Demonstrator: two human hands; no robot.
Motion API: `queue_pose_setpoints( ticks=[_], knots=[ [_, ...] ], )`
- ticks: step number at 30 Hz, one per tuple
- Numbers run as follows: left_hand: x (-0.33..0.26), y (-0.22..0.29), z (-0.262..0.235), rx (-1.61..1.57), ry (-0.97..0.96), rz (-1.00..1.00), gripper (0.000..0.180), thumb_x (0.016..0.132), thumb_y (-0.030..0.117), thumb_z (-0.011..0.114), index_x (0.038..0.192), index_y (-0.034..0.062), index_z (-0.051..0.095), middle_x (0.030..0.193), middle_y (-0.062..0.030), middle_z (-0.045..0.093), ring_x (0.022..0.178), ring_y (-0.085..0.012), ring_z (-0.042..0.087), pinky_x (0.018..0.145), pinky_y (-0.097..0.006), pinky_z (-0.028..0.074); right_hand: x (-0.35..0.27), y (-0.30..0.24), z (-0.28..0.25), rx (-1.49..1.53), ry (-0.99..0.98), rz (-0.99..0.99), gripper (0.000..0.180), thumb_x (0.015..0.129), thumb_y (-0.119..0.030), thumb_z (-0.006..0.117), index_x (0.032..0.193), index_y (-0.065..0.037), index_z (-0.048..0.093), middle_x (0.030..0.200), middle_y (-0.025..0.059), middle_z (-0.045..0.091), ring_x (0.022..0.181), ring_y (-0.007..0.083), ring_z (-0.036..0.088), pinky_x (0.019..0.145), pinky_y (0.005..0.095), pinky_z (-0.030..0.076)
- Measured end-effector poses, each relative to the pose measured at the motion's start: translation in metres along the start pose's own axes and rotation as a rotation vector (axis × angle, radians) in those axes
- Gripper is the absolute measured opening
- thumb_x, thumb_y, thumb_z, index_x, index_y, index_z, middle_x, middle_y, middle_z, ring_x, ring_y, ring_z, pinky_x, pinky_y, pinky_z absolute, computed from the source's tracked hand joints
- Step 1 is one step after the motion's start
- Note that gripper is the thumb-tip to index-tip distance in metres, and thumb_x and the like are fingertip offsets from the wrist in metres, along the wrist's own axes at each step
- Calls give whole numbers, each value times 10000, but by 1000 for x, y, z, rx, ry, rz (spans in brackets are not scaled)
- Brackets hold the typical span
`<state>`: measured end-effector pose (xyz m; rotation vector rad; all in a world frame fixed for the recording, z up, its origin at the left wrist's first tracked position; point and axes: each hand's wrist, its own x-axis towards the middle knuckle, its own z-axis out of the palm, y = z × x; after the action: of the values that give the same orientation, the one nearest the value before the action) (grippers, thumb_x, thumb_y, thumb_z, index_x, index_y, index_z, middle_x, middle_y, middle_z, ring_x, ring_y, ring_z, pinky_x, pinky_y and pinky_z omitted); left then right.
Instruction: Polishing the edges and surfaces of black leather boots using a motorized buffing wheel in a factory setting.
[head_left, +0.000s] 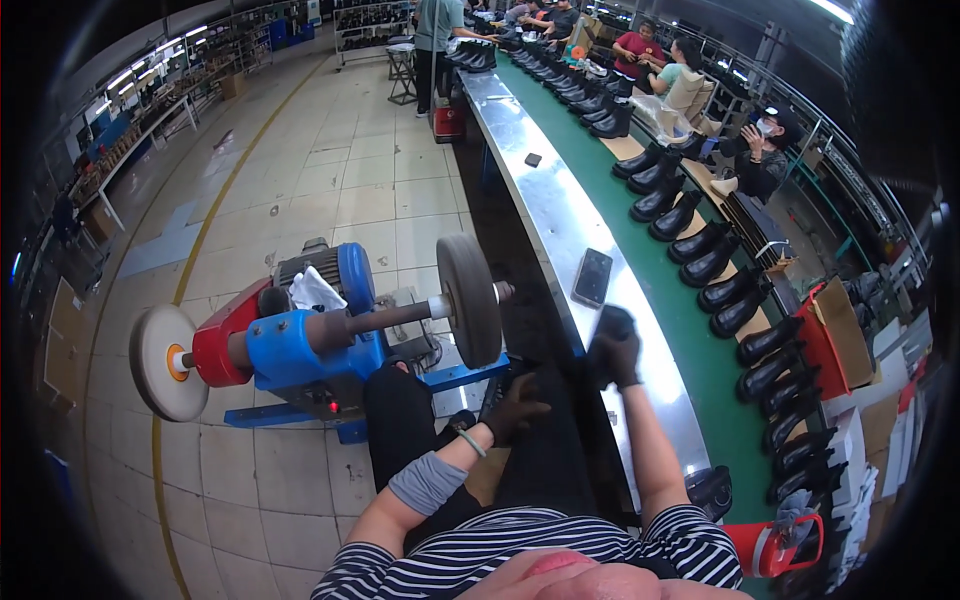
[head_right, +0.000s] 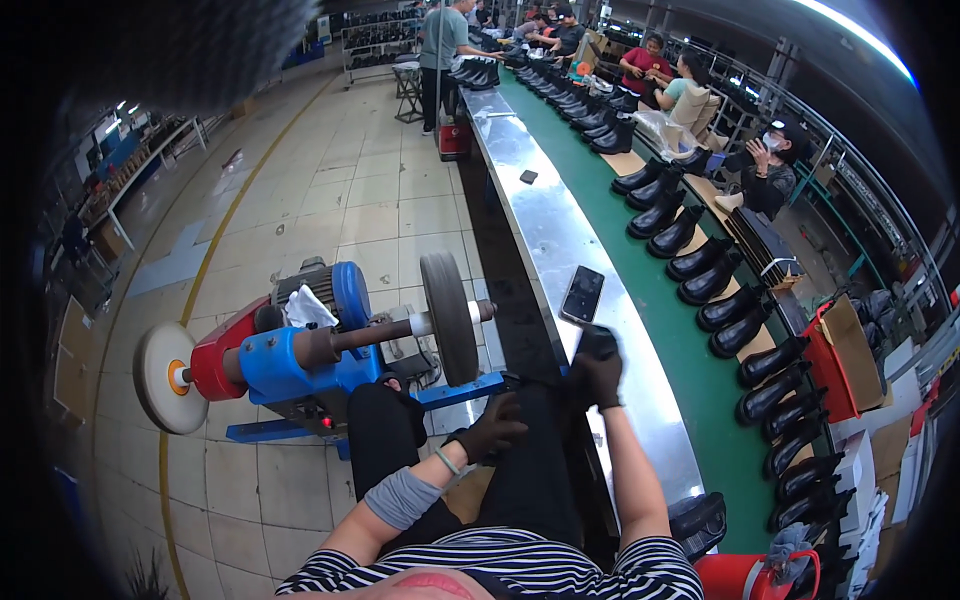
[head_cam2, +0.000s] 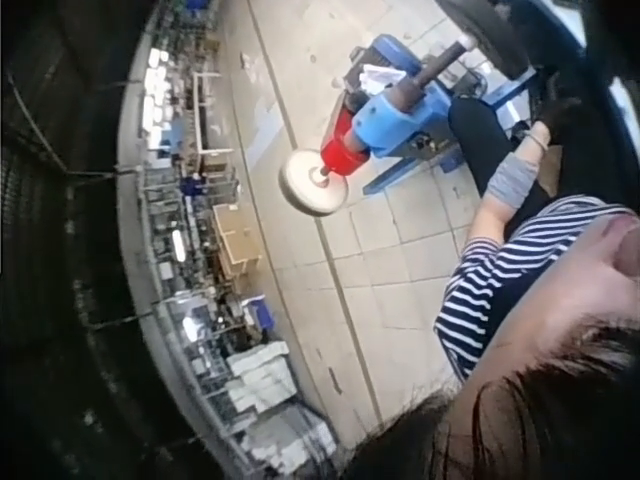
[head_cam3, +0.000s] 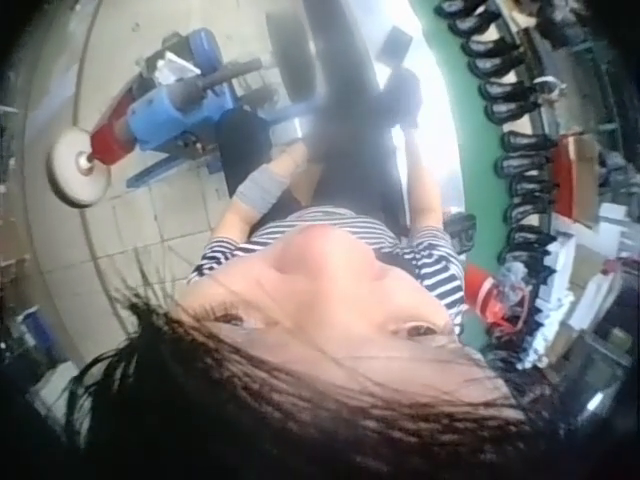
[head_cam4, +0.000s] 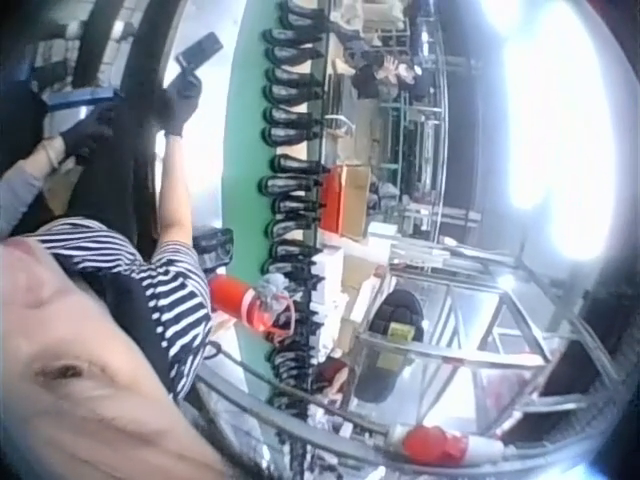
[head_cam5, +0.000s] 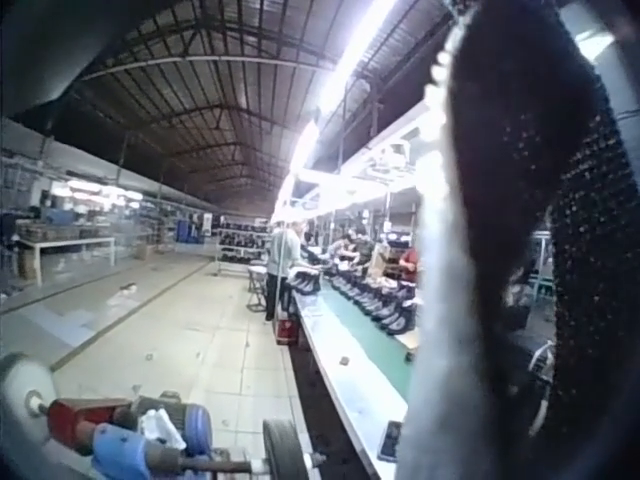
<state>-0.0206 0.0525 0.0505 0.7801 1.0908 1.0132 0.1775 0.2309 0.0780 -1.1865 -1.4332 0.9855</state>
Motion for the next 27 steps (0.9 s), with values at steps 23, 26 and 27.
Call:
queue_pose_setpoints(
  ticks=[23, 26, 27],
  knots=[
    [36, -67, -65, -133, 291, 148, 426, 797, -58, 494, 1217, 15, 471, 1189, -128, 547, 1108, -204, 519, 903, -334, 447, -124, -28, 167, -429, -157, 97, 744, 475, -341, 790, 1051, 9, 476, 895, 214, 628, 842, 362, 636, 763, 420, 507],
    [19, -39, -52, -33, 327, 98, 439, 775, -88, 483, 1203, 10, 481, 1193, -136, 546, 1094, -212, 527, 902, -338, 449, -126, -25, 165, -391, -121, 109, 761, 476, -338, 792, 1063, 15, 461, 895, 214, 627, 844, 358, 636, 762, 417, 507],
    [4, -10, -34, -10, 342, 69, 431, 773, -91, 479, 1192, 9, 490, 1189, -139, 550, 1084, -211, 534, 898, -339, 453, -124, -23, 160, -392, -101, 118, 761, 476, -338, 792, 1063, 15, 461, 895, 214, 627, 844, 358, 636, 762, 417, 507]
  ],
)
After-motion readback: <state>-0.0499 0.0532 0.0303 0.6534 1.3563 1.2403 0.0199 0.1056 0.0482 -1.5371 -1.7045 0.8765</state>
